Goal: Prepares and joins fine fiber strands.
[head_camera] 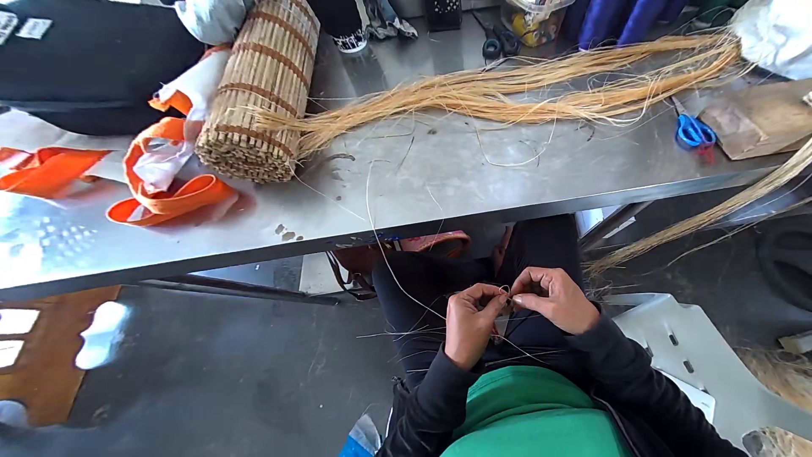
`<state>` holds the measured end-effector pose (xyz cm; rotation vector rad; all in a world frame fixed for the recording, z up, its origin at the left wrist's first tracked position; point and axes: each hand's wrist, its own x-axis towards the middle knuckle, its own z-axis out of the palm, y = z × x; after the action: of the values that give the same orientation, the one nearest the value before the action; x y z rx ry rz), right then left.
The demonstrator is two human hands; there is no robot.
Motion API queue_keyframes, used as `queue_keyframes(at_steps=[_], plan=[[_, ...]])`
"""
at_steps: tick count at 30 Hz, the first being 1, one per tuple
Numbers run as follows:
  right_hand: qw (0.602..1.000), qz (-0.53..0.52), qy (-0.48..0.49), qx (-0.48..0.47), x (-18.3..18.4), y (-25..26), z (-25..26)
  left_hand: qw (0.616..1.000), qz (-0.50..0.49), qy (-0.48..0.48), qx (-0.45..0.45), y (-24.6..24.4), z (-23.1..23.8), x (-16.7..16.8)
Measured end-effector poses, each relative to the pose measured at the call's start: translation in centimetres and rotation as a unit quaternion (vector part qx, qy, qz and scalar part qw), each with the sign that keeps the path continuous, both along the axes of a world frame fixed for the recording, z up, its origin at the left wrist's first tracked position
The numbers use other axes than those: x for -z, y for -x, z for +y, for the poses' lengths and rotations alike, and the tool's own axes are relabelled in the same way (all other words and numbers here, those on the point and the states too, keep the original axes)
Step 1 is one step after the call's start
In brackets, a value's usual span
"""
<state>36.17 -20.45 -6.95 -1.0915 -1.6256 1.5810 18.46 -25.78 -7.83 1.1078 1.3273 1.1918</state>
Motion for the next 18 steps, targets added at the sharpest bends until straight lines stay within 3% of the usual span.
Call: queue_keyframes(at_steps=[11,18], plan=[[0.994,0.079,-0.063,0.042,0.7,0.6,0.3,0.999,-0.034,0.023,0.028,-0.1,0.3,-0.2],[0.972,0.194,0.097,0.087,1.5,2.3,0.1,0.989,-0.140,-0.039,0.002,0.3,0.1,-0.4]])
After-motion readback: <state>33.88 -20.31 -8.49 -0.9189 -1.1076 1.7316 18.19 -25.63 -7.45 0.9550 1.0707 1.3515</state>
